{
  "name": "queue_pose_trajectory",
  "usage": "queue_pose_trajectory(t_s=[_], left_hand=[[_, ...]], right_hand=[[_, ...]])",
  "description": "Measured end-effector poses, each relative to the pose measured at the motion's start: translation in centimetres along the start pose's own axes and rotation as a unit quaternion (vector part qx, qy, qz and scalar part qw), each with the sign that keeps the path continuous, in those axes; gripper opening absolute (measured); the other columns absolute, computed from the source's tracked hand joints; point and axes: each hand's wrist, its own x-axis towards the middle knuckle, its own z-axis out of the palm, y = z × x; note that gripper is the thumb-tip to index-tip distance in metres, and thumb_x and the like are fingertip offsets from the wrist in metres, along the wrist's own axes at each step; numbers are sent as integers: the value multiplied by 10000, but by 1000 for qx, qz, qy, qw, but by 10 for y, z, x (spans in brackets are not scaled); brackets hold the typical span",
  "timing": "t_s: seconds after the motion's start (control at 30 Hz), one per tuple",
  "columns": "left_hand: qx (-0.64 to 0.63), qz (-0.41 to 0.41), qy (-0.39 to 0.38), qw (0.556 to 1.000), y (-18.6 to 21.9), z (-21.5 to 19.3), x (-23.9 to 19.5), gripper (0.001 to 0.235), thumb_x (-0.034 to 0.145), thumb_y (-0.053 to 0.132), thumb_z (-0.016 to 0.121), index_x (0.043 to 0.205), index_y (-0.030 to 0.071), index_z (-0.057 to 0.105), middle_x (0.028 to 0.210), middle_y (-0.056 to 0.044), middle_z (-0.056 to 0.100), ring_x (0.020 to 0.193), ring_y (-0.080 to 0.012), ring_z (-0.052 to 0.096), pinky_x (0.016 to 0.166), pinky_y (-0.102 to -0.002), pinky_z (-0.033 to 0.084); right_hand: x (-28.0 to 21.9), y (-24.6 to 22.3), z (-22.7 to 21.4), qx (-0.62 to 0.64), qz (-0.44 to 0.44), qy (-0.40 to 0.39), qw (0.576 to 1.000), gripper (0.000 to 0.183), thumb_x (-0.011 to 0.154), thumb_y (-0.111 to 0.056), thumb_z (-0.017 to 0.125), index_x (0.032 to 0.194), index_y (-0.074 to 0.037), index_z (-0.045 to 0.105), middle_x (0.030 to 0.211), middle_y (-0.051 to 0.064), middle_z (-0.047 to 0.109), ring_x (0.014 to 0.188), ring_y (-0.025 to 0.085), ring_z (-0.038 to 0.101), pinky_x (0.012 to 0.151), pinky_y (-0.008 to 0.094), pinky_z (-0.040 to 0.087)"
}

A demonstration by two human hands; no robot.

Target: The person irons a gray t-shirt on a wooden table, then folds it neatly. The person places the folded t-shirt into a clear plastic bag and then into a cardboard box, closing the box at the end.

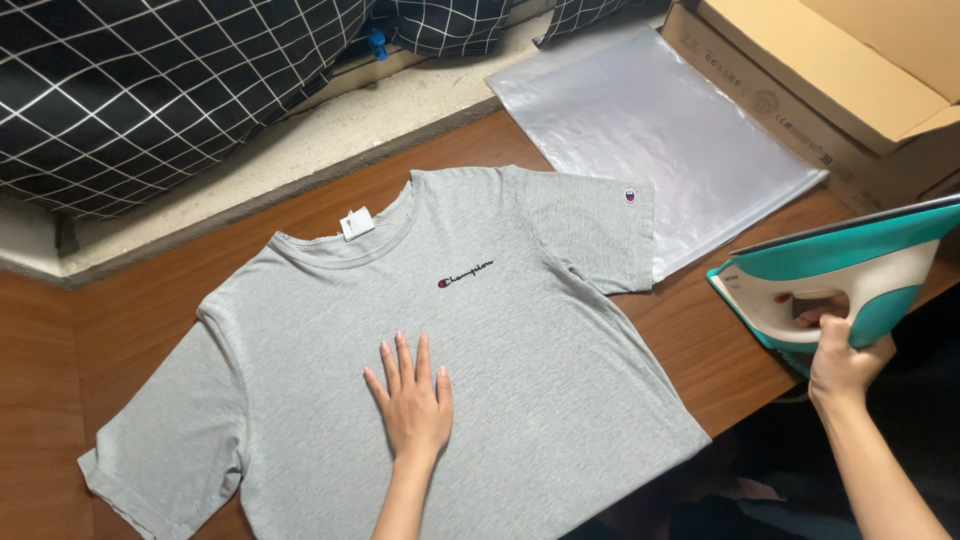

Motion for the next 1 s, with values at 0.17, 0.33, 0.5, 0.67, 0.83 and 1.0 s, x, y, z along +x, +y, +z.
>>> queue_pose_trajectory(t_s=[0.17, 0.33, 0.5, 0.67, 0.83, 1.0], left_hand=[[12, -4, 10, 1000, -1, 6, -1, 543, 858, 388, 301, 1366, 199, 269, 1435, -96, 211, 1336, -286, 133, 1036, -533, 70], [-5, -6, 16, 1000, -3, 2, 0, 536, 848, 382, 335, 1347, 190, 307, 1424, -105, 237, 1328, -293, 156, 1031, -538, 85], [-254, -54, 10, 966, -15, 1, 1, 486, 849, 265, 404, 1309, 114, 370, 1410, -145, 258, 1323, -289, 178, 1057, -479, 61], [-328, -77, 119, 934, -48, -23, -16, 328, 857, 187, 427, 1147, 58, 511, 1317, -162, 401, 1275, -327, 306, 1039, -422, 232], [-266, -175, 182, 930, -87, -57, -53, 126, 819, 81, 512, 918, 56, 586, 1059, -99, 513, 984, -252, 515, 779, -362, 447], [-4, -281, 264, 923, -129, -57, -96, 183, 678, 78, 710, 784, 118, 567, 1011, -77, 456, 905, -312, 444, 754, -453, 364]], right_hand=[[-6, -4, 2, -17, -13, 7, 1000, 118, 822, -30, 476, 768, -11, 579, 803, 66, 587, 762, 156, 583, 727, 271, 478], [-10, -10, 3, -19, -22, -7, 1000, 119, 822, -9, 467, 781, 1, 578, 818, 83, 592, 775, 163, 586, 749, 270, 484], [-10, -12, -6, -129, -74, 20, 989, 336, 885, -77, 595, 1168, 76, 496, 1117, 195, 537, 1041, 289, 516, 867, 364, 407], [-64, -115, 19, -242, -208, 72, 945, 452, 835, -53, 599, 1155, 106, 322, 1119, 258, 356, 980, 398, 387, 750, 461, 326], [-91, -67, 48, -241, -141, -114, 953, 79, 944, -90, 584, 958, -14, 572, 897, 97, 550, 770, 211, 494, 769, 328, 401], [-83, -90, 109, -218, 53, -274, 935, 237, 813, -215, 624, 987, -60, 582, 836, 66, 621, 807, 154, 586, 755, 283, 440]])
